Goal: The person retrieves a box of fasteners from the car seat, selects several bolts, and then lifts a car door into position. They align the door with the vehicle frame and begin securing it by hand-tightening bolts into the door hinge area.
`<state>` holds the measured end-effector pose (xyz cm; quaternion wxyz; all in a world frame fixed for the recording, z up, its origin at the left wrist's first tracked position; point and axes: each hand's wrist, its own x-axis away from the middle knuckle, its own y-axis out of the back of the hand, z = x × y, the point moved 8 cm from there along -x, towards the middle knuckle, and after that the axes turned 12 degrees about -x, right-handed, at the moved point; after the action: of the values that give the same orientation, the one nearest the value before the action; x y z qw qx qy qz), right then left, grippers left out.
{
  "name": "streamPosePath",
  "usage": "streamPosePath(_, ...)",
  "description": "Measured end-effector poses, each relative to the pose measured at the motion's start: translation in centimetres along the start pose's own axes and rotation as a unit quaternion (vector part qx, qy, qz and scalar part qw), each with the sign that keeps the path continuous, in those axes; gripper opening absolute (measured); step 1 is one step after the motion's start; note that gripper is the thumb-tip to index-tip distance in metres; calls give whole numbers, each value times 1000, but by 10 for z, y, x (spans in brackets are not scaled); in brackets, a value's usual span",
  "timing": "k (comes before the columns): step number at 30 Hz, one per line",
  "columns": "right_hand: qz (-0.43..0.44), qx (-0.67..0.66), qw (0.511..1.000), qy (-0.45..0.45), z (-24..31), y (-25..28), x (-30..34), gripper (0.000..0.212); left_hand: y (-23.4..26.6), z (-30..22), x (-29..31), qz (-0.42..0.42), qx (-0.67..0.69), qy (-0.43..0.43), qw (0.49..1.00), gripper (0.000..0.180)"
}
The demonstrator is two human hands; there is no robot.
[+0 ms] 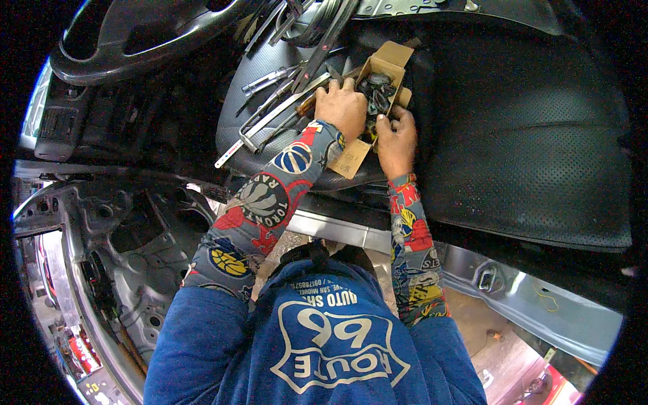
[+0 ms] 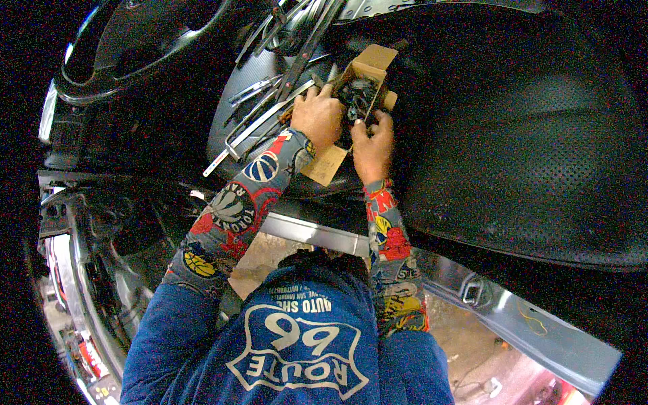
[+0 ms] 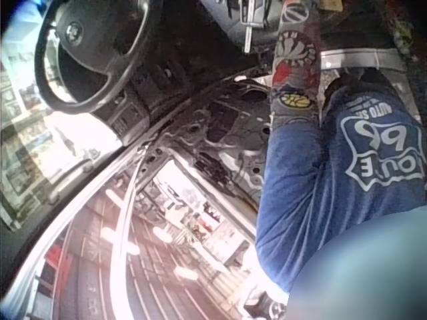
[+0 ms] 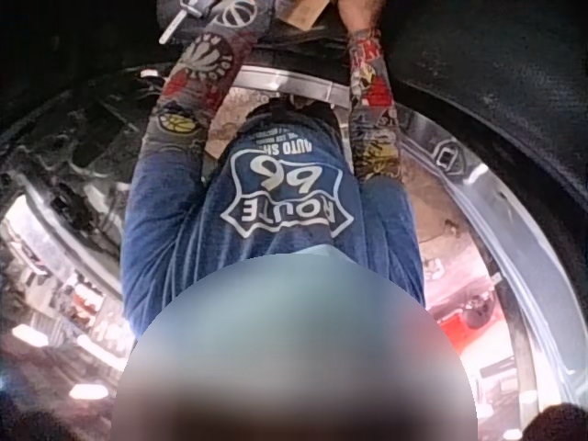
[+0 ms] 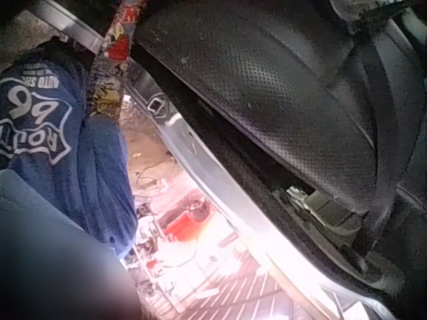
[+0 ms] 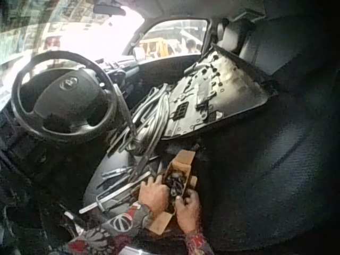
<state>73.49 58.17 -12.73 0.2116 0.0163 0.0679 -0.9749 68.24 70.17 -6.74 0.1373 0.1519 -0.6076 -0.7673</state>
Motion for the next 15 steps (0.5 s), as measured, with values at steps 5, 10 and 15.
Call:
streamPosePath(5, -3, -19, 1000, -2, -6, 0, -1, 46, 1, -2, -4, 2, -7, 12, 1000, 26)
streamPosePath(10, -32, 47, 997, 47, -3, 2, -5, 44, -1, -2, -2, 6, 29, 3, 1000, 25)
streamPosePath(15, -8, -11, 1000, -28, 11, 3, -2, 42, 1, 6, -2, -48, 55, -12, 997, 23)
